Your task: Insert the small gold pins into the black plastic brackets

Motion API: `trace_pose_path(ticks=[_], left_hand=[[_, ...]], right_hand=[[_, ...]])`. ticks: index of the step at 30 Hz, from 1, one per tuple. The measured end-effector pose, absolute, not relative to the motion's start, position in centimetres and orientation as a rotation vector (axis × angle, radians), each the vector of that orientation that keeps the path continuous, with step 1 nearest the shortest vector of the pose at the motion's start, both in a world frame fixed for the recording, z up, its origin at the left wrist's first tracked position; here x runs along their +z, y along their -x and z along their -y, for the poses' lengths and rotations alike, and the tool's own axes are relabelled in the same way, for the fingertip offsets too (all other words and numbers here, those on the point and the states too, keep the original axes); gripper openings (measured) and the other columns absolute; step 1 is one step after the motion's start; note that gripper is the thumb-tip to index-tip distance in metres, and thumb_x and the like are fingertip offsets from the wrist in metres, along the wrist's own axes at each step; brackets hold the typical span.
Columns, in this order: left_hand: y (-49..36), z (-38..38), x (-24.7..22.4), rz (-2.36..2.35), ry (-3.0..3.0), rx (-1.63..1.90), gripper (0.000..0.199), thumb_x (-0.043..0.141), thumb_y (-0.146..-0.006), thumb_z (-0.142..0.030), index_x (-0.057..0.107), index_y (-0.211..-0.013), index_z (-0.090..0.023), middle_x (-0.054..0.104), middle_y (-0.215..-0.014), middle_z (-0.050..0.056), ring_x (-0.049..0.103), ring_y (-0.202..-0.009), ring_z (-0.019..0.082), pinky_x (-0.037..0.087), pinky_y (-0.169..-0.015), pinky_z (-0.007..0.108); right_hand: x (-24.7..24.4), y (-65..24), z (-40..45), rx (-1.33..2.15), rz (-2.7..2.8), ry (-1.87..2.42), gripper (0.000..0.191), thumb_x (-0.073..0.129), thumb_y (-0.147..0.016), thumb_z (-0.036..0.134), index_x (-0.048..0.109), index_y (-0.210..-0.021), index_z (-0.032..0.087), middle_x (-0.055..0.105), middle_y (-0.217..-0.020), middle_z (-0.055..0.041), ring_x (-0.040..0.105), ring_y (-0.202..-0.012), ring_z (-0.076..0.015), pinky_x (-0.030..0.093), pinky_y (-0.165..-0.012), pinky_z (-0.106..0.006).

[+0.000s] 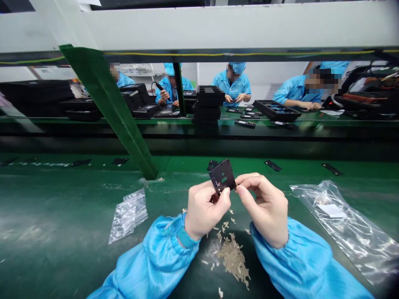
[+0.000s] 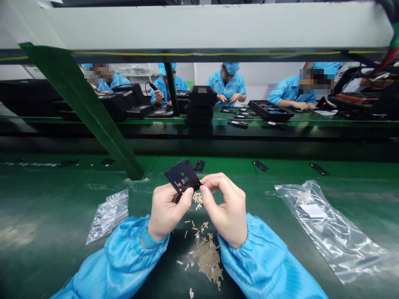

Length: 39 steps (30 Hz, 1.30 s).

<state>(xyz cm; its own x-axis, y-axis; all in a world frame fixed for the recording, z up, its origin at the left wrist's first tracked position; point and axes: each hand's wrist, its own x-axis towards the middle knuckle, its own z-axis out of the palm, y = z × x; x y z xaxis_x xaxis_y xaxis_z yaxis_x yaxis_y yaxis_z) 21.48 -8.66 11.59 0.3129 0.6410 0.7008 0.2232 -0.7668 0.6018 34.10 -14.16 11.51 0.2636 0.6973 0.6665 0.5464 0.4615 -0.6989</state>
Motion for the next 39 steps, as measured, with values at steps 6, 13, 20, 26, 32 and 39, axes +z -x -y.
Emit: trace_pose_path(ticks=[6,13,20,26,32,39], left_hand=[[-21.3,8.5,11.5,-0.73,-2.229,1.436,0.028,0.051,-0.078,-0.019,0.051,-0.05,-0.015,0.043,-0.045,-0.003,0.036,-0.041,0.006,0.029,-0.041,0.019],[-21.2,8.3,11.7,-0.684,-2.216,1.385,0.026,0.05,-0.079,-0.019,0.057,-0.054,-0.014,0.048,-0.047,-0.002,0.041,-0.042,0.007,0.032,-0.043,0.02],[-21.1,8.5,11.9,-0.661,-2.126,1.317,0.028,0.05,-0.079,-0.02,0.054,-0.051,-0.015,0.047,-0.046,-0.003,0.039,-0.041,0.006,0.03,-0.041,0.02],[-21.1,8.6,11.9,-0.641,-2.111,1.311,0.026,0.051,-0.079,-0.02,0.057,-0.053,-0.015,0.047,-0.047,-0.003,0.039,-0.041,0.006,0.03,-0.041,0.02],[-21.1,8.5,11.9,-0.614,-2.047,1.237,0.029,0.05,-0.08,-0.022,0.055,-0.052,-0.016,0.05,-0.048,-0.002,0.043,-0.043,0.007,0.033,-0.042,0.019],[-20.9,8.2,11.7,-0.595,-1.927,1.13,0.032,0.05,-0.081,-0.025,0.053,-0.051,-0.017,0.053,-0.047,-0.002,0.046,-0.042,0.008,0.037,-0.043,0.02]], right_hand=[[12.1,-34.5,14.2,0.315,1.346,1.173,0.01,0.056,-0.083,0.018,0.055,-0.072,0.019,0.061,-0.078,-0.0024,0.057,-0.071,-0.0135,0.049,-0.062,-0.025],[12.0,-34.5,14.2,0.423,1.302,1.153,0.011,0.057,-0.082,0.019,0.056,-0.071,0.018,0.06,-0.077,-0.0009,0.056,-0.068,-0.012,0.048,-0.062,-0.024],[12.2,-34.1,14.3,0.363,1.286,1.157,0.012,0.057,-0.081,0.017,0.054,-0.07,0.019,0.059,-0.073,0.0001,0.056,-0.063,-0.0107,0.049,-0.059,-0.023],[12.1,-33.9,14.2,0.314,1.285,1.163,0.011,0.056,-0.082,0.016,0.054,-0.071,0.019,0.058,-0.073,-0.0002,0.057,-0.063,-0.0108,0.049,-0.058,-0.023],[12.2,-34.0,14.3,0.29,1.3,1.181,0.011,0.057,-0.081,0.016,0.053,-0.071,0.019,0.059,-0.072,-0.0004,0.057,-0.063,-0.0114,0.049,-0.057,-0.024],[12.8,-34.3,14.6,0.363,1.329,1.158,0.011,0.053,-0.082,0.014,0.053,-0.072,0.019,0.06,-0.071,-0.0002,0.057,-0.063,-0.0111,0.049,-0.058,-0.024]])
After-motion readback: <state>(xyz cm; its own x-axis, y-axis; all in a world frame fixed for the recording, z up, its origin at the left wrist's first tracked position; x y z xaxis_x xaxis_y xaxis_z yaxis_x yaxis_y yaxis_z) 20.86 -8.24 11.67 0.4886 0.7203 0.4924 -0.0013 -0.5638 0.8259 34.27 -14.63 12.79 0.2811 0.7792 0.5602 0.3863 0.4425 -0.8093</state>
